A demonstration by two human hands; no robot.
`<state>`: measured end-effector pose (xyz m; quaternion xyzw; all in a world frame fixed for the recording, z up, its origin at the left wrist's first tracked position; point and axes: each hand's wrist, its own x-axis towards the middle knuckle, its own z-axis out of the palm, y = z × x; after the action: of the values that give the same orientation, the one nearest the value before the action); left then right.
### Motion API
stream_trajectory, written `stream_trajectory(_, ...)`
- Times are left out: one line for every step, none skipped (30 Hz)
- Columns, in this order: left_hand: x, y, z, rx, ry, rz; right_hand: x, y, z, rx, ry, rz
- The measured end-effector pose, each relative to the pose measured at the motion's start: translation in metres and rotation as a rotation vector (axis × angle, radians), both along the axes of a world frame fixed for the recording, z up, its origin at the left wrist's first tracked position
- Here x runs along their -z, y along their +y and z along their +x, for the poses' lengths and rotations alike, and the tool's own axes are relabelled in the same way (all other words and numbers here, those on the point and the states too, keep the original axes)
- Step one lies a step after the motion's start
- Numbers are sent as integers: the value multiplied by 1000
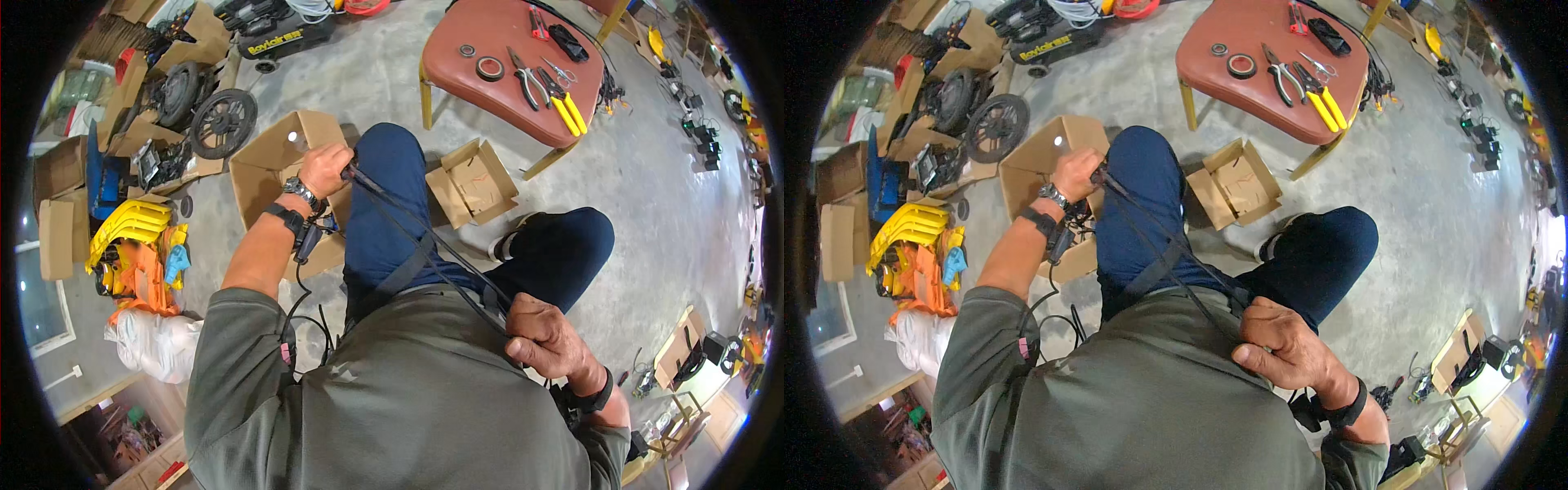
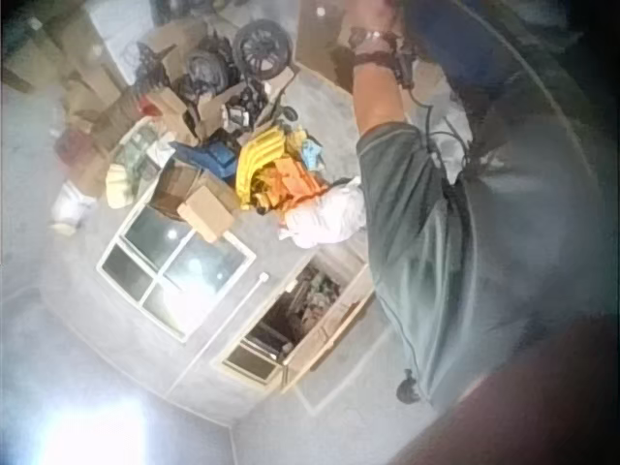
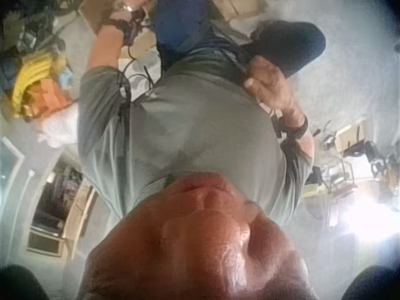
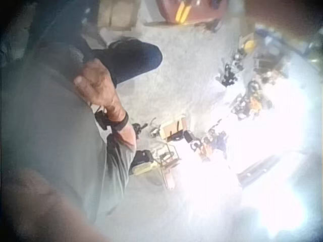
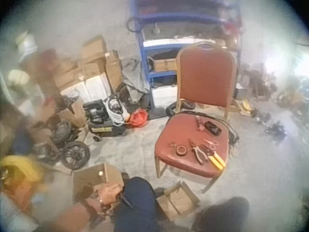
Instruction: Cutting and preparing electrical wires for a motorcycle repair.
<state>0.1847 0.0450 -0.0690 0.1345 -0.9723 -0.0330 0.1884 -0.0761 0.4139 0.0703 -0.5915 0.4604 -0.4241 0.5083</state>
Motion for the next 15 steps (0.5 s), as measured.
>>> stream_trajectory(1,-2,-6,17,-16,-25,2,2,0,27,19,7)
stream_trajectory(-1,-5,-6,37,-27,-53,5,1,0,11,-5,-61)
stream_trajectory(1,-3,-3,-3,-45,-87,4,1,-2,9,-9,-120)
stream_trajectory(1,-3,6,-47,-97,-59,3,-2,-2,26,-8,-145)
stream_trajectory(5,-7,18,-64,-152,-45,8,-1,0,39,-13,-179)
stream_trajectory(0,-2,2,-60,-153,-17,0,0,4,83,14,-117)
stream_trajectory(-6,-4,3,9,-91,-32,-3,1,4,120,7,-98)
stream_trajectory(-7,-14,9,71,-63,-83,-3,0,2,112,15,-138)
stream_trajectory(-15,-18,8,71,-80,-62,-5,2,4,145,2,-140)
stream_trajectory(-23,-22,-1,62,-102,-42,-9,4,4,168,-14,-144)
stream_trajectory(-31,-22,-18,102,-77,-36,-16,6,2,206,-13,-124)
stream_trajectory(-37,-20,-37,119,1,-39,-27,9,-1,243,-14,-105)
stream_trajectory(-40,-20,-57,129,82,-46,-40,11,-6,275,30,-110)
stream_trajectory(-40,-17,-75,157,104,-42,-50,17,-10,302,54,-109)
stream_trajectory(-39,-12,-94,193,149,-23,-60,24,-13,337,100,-69)
